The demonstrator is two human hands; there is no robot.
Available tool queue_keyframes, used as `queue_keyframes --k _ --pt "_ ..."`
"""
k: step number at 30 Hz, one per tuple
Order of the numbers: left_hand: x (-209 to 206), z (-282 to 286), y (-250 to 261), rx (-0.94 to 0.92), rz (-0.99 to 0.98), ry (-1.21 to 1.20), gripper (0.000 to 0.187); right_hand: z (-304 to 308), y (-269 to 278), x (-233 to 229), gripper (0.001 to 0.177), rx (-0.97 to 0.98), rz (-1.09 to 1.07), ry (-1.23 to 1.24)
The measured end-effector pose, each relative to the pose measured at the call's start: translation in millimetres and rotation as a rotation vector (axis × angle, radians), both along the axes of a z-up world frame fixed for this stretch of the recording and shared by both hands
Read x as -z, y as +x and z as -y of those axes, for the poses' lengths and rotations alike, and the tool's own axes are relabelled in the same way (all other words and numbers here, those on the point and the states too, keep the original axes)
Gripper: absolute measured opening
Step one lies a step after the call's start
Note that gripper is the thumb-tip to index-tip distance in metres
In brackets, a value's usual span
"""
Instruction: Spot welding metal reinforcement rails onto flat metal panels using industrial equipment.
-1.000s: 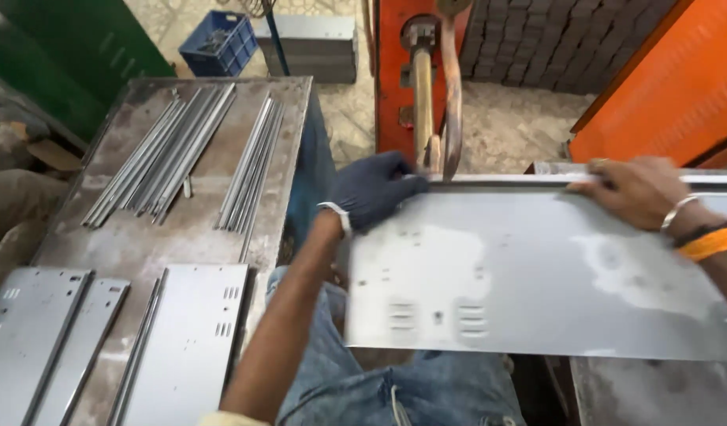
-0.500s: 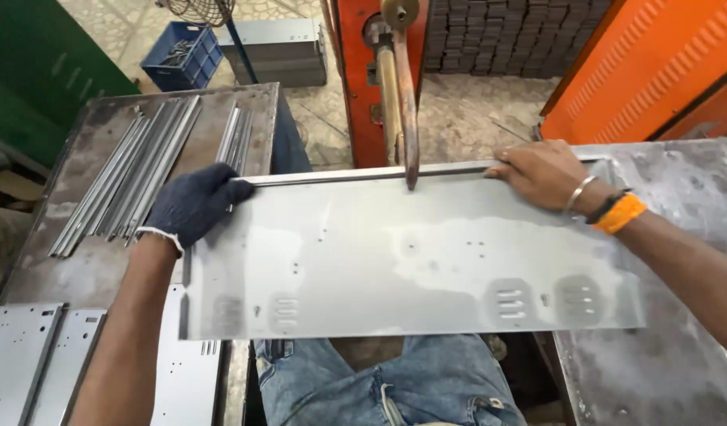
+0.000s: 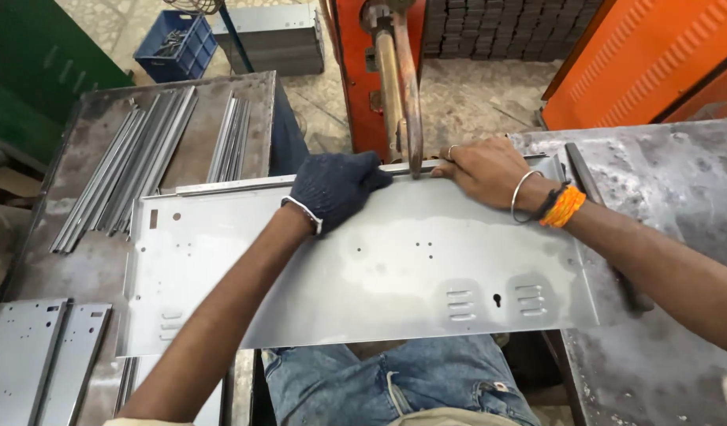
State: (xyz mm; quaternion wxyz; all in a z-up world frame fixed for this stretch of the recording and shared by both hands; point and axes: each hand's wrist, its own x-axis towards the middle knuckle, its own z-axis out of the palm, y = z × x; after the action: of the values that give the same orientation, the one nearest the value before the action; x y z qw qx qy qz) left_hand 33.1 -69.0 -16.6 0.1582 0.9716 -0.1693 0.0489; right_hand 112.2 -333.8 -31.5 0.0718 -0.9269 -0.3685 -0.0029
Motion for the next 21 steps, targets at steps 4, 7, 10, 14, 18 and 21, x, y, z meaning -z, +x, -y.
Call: queue_keyframes --k 4,7,10,14,18,21 --pt "1 6 2 -0.068 0.002 0.084 0.047 1 0 2 0.046 -0.045 0.031 0.026" --pt "6 6 6 -0.073 0.026 0.071 0.054 2 2 1 0.044 -0.060 0.050 0.047" --pt "7 4 7 -0.076 0.018 0.076 0.055 -1 4 8 0.042 -0.037 0.045 0.040" --pt "4 9 5 -0.113 -0.061 0.088 0.055 1 0 11 0.038 -0.017 0.017 0.049" --pt "-1 4 3 -0.115 -0.051 0.066 0.056 -7 -7 -12 0.037 0.006 -0.017 0.017" --pt "-7 -6 0 -0.108 -0.043 0.076 0.061 -5 -4 -18 0.035 -0.025 -0.015 0.028"
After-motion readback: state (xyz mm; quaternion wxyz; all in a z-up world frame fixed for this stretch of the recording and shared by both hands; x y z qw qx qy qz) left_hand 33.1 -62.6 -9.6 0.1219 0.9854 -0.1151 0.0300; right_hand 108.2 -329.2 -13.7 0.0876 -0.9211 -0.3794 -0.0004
